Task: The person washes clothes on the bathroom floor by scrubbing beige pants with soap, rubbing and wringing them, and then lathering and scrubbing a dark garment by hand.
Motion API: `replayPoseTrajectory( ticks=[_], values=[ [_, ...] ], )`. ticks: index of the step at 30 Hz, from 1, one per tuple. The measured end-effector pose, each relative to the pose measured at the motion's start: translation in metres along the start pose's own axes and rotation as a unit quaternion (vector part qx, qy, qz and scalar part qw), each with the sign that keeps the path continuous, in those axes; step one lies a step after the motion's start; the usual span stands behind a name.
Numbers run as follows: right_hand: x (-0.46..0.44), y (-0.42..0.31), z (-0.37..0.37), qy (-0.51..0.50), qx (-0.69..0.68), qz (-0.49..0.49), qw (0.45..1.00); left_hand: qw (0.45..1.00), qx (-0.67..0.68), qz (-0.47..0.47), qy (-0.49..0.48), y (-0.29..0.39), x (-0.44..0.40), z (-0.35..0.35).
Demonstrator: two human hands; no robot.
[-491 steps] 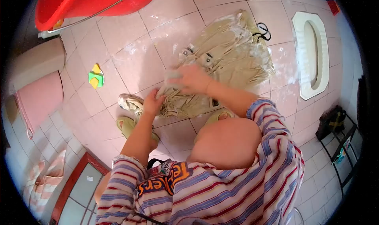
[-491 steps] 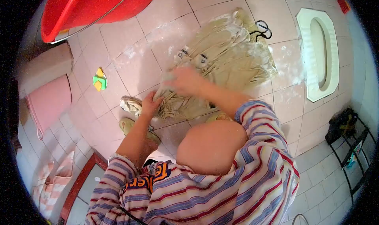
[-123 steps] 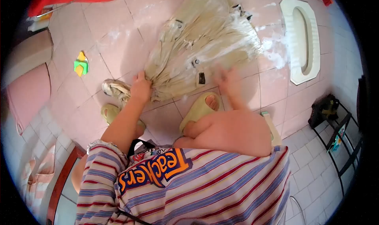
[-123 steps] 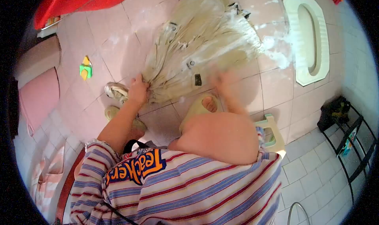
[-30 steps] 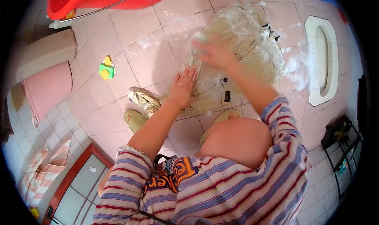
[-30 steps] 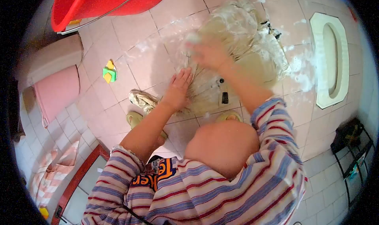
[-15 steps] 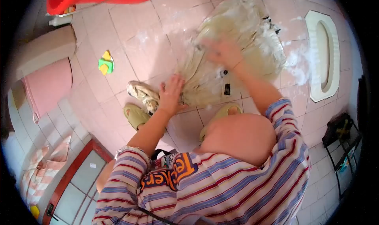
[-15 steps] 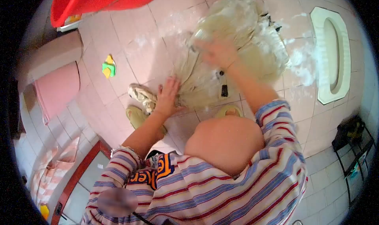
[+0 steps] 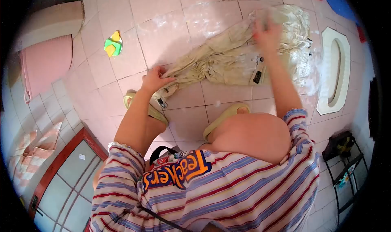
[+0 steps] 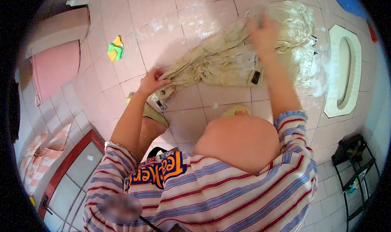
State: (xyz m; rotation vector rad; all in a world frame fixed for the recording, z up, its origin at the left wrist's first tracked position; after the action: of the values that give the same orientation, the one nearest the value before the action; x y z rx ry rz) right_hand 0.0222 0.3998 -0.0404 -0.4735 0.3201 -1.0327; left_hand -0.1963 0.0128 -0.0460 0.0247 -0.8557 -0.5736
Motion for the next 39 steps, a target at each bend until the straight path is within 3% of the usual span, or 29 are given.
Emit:
replayPoseTrajectory(
  ticks=[2, 3, 5, 6, 8, 9, 11, 12, 14, 16, 17, 18, 19, 21, 22, 24, 26, 27, 28, 29, 30, 31, 33, 35, 36, 37, 38, 39],
  values=[
    [0.061, -0.096, -0.031, -0.108, -0.11, 0.19, 0.97, 0.99, 0.013, 0.037, -0.134, -0.004, 0.004, -0.013],
    [0.101, -0.121, -0.061, -0.179, -0.069, 0.233, 0.953, 0.997, 0.038, -0.028, -0.062, -0.001, 0.008, -0.013],
    [0.156, -0.163, -0.081, -0.324, -0.085, 0.398, 0.854, 0.998, -0.023, -0.055, -0.007, 0.006, 0.02, -0.014],
    [0.142, -0.155, -0.082, -0.318, -0.085, 0.397, 0.857, 0.993, -0.079, -0.076, 0.043, 0.013, 0.025, -0.01],
    [0.093, -0.12, -0.069, -0.132, -0.062, 0.415, 0.898, 0.998, -0.037, -0.014, 0.043, 0.005, 0.03, -0.003],
    [0.059, -0.086, -0.078, -0.216, 0.099, 0.288, 0.928, 0.998, 0.038, 0.023, 0.032, -0.011, 0.027, -0.001],
    [-0.01, -0.001, -0.026, -0.145, 0.09, 0.076, 0.982, 0.993, 0.105, 0.055, 0.009, -0.027, 0.017, -0.002],
    [-0.025, 0.013, -0.008, -0.113, 0.138, 0.087, 0.98, 0.993, 0.104, 0.05, 0.011, -0.027, 0.012, -0.004],
    [-0.032, 0.011, -0.001, -0.084, 0.19, 0.097, 0.973, 0.928, 0.367, 0.066, -0.001, -0.03, 0.01, -0.021],
    [-0.03, -0.005, -0.012, -0.043, 0.159, -0.033, 0.986, 0.897, 0.43, 0.095, -0.028, -0.033, 0.016, -0.031],
    [-0.018, -0.033, -0.029, -0.096, 0.065, -0.011, 0.993, 0.865, 0.485, 0.119, -0.055, -0.032, 0.018, -0.038],
    [0.003, -0.074, -0.05, -0.118, -0.029, 0.145, 0.982, 0.864, 0.486, 0.12, -0.053, -0.028, 0.022, -0.039],
    [0.036, -0.123, -0.053, -0.131, -0.119, 0.208, 0.962, 0.841, 0.53, 0.1, -0.034, -0.018, 0.026, -0.035],
    [0.115, -0.191, -0.089, -0.217, -0.102, 0.367, 0.899, 0.817, 0.571, 0.083, -0.013, -0.015, 0.03, -0.032],
    [0.127, -0.187, -0.094, -0.216, -0.103, 0.365, 0.9, 0.829, 0.55, 0.101, -0.019, -0.017, 0.029, -0.034],
    [0.147, -0.184, -0.111, -0.322, -0.049, 0.446, 0.834, 0.843, 0.525, 0.112, -0.028, -0.02, 0.025, -0.031],
    [0.08, -0.142, -0.089, -0.163, -0.059, 0.392, 0.904, 0.87, 0.49, 0.06, 0.013, -0.03, 0.031, -0.018],
    [0.047, -0.107, -0.084, -0.192, 0.06, 0.287, 0.937, 0.836, 0.548, 0.018, 0.012, -0.03, 0.033, -0.014],
    [0.02, -0.065, -0.072, -0.092, 0.134, 0.243, 0.956, 0.837, 0.546, 0.027, 0.007, -0.035, 0.038, -0.017],
    [-0.014, -0.024, -0.038, -0.131, 0.031, 0.121, 0.984, 0.832, 0.552, 0.052, 0.002, -0.039, 0.037, -0.02],
    [-0.037, 0.013, -0.016, -0.106, 0.115, 0.032, 0.987, 0.826, 0.56, 0.07, 0.001, -0.04, 0.031, -0.02],
    [-0.044, 0.005, -0.014, -0.103, 0.116, 0.037, 0.987, 0.833, 0.541, 0.115, -0.006, -0.04, 0.03, -0.027],
    [-0.036, -0.007, -0.007, -0.045, 0.194, -0.001, 0.98, 0.813, 0.574, 0.1, -0.007, -0.033, 0.036, -0.039],
    [-0.005, -0.063, -0.05, -0.18, 0.014, 0.085, 0.98, 0.799, 0.597, 0.067, -0.012, -0.018, 0.034, -0.037],
    [0.027, -0.109, -0.064, -0.134, -0.009, 0.205, 0.969, 0.799, 0.598, 0.066, -0.011, -0.011, 0.034, -0.032],
    [0.067, -0.154, -0.069, -0.186, -0.106, 0.274, 0.938, 0.807, 0.585, 0.079, -0.027, -0.005, 0.035, -0.029],
    [0.112, -0.191, -0.087, -0.198, -0.064, 0.382, 0.901, 0.815, 0.57, 0.093, -0.042, -0.001, 0.038, -0.027],
    [0.121, -0.188, -0.088, -0.2, -0.068, 0.378, 0.901, 0.817, 0.567, 0.098, -0.043, -0.001, 0.042, -0.023]
  ],
)
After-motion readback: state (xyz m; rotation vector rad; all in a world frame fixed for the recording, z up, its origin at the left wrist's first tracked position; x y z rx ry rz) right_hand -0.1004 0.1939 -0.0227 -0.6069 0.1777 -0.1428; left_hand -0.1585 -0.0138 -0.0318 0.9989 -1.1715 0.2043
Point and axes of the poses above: each hand's wrist, its own x-axis away from the middle knuckle, its own z-axis out of the back of the hand, y = z × x, the point moved 7 cm from there along -x, towards the middle knuckle, and after that the axes turned 4 degrees about -y, right-handed, at the moved point
